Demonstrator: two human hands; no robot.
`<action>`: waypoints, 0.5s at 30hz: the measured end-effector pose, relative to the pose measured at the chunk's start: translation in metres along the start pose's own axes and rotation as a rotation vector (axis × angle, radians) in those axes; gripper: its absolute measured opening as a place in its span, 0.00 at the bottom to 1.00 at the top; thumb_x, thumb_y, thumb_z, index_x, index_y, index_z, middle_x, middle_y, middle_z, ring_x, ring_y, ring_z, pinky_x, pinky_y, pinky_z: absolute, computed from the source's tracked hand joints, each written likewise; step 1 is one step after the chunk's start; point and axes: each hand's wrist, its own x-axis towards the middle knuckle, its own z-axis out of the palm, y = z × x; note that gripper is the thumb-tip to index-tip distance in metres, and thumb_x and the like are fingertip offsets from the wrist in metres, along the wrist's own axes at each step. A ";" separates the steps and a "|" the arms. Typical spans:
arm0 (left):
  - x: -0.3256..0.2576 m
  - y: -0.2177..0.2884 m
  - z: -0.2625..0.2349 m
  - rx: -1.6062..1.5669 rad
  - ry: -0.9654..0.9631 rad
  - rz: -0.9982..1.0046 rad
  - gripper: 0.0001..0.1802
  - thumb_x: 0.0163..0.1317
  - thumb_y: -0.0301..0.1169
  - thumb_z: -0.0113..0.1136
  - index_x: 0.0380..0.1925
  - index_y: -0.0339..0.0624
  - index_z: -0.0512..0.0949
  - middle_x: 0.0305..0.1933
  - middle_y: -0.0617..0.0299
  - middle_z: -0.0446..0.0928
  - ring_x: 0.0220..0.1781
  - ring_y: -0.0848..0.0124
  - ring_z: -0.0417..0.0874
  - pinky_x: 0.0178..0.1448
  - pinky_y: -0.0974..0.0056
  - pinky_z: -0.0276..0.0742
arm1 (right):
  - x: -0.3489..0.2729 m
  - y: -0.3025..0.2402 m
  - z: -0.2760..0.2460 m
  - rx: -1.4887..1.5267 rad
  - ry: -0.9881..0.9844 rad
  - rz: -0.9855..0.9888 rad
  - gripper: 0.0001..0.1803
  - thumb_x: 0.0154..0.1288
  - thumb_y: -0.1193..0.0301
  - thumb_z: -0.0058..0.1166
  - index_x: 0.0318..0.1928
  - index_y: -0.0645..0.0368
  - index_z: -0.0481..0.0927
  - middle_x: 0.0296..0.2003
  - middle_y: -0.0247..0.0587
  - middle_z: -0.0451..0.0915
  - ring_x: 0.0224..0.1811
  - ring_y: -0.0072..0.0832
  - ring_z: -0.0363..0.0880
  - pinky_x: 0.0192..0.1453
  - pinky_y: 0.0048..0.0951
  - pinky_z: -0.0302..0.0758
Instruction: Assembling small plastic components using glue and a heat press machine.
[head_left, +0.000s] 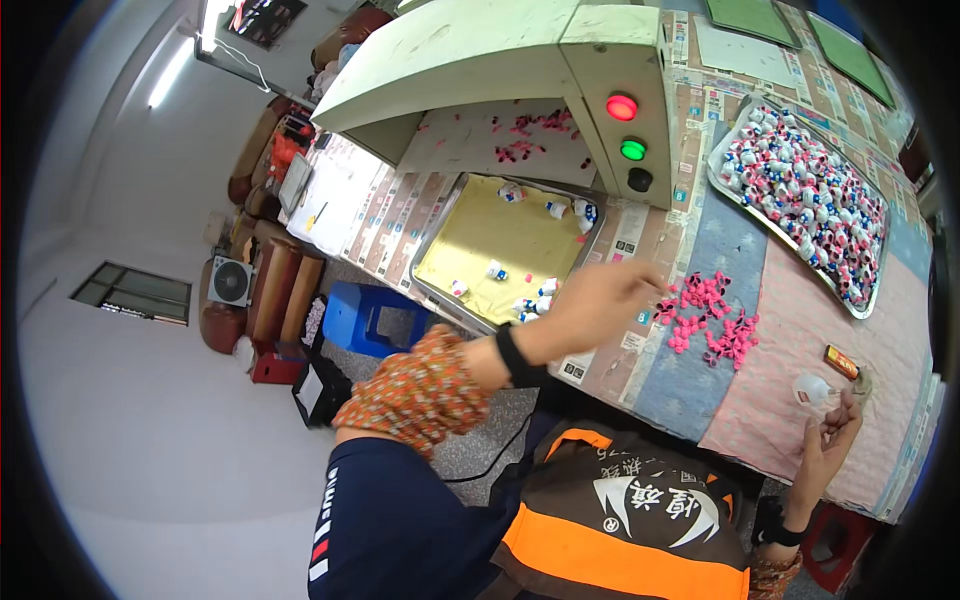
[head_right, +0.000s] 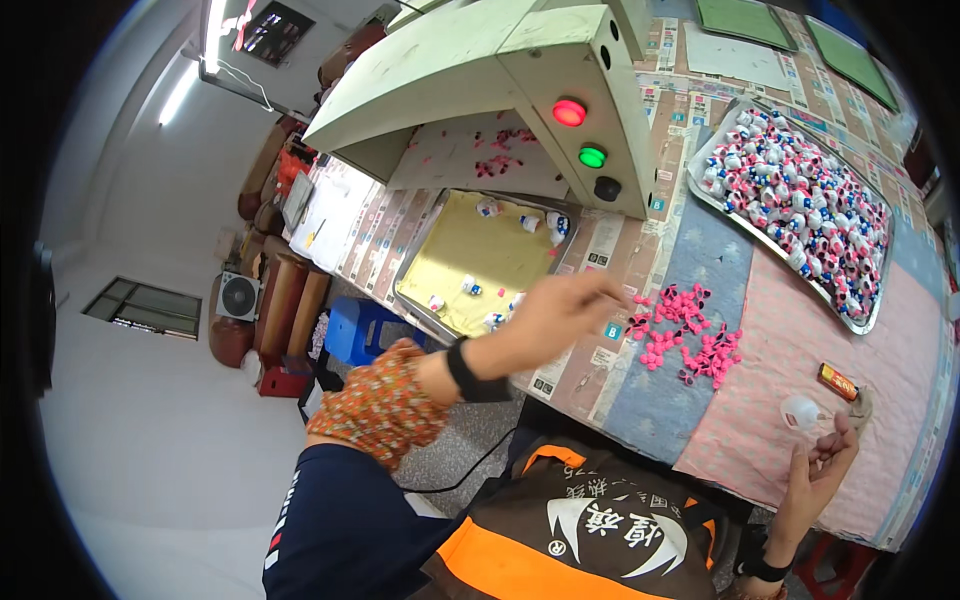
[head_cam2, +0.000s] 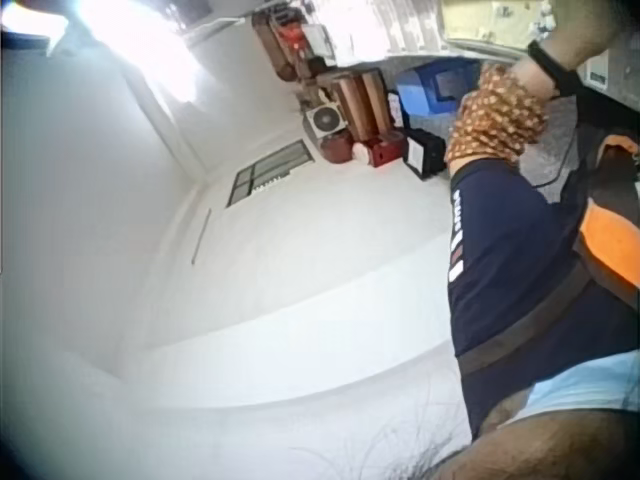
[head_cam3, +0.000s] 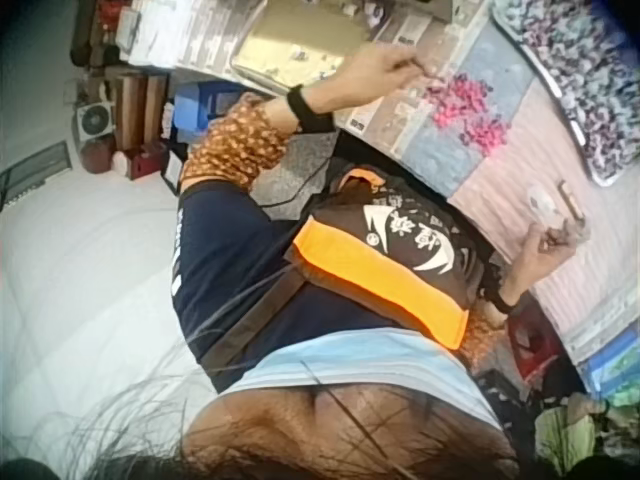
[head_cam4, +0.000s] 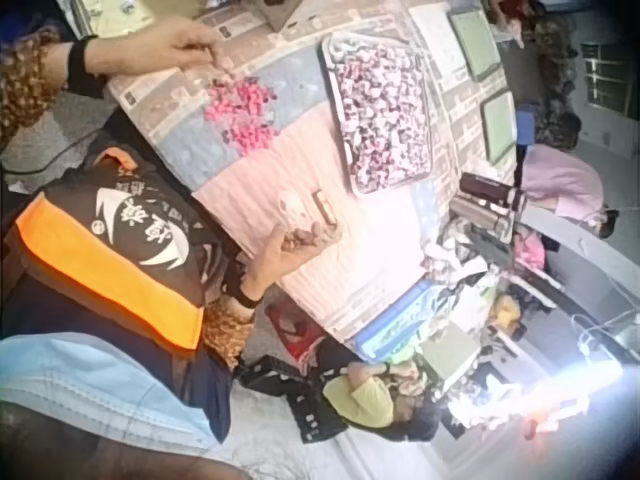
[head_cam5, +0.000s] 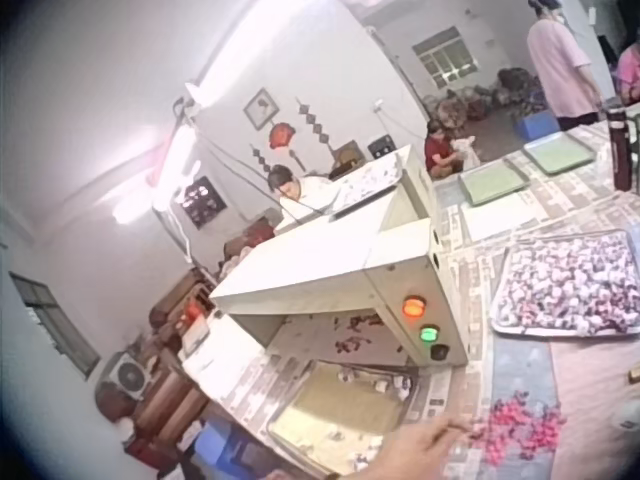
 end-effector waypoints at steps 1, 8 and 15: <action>-0.009 -0.015 -0.019 0.062 0.063 -0.052 0.08 0.69 0.29 0.56 0.45 0.46 0.83 0.30 0.63 0.80 0.29 0.76 0.79 0.35 0.67 0.74 | 0.005 -0.005 0.003 -0.002 -0.005 -0.001 0.31 0.63 0.80 0.55 0.68 0.58 0.67 0.49 0.34 0.64 0.44 0.19 0.64 0.48 0.19 0.66; 0.020 -0.147 -0.138 0.497 0.532 -0.135 0.11 0.63 0.34 0.57 0.43 0.51 0.84 0.34 0.55 0.84 0.37 0.55 0.85 0.41 0.54 0.79 | 0.019 -0.027 0.021 -0.289 -0.177 -0.045 0.27 0.65 0.79 0.57 0.64 0.57 0.72 0.53 0.31 0.71 0.44 0.18 0.70 0.47 0.19 0.69; 0.055 -0.183 -0.145 0.744 0.548 0.014 0.09 0.61 0.37 0.61 0.40 0.53 0.85 0.42 0.54 0.83 0.43 0.53 0.85 0.46 0.51 0.81 | 0.023 -0.009 0.018 -0.221 -0.276 -0.065 0.18 0.67 0.77 0.57 0.57 0.59 0.75 0.51 0.32 0.73 0.46 0.21 0.74 0.52 0.25 0.72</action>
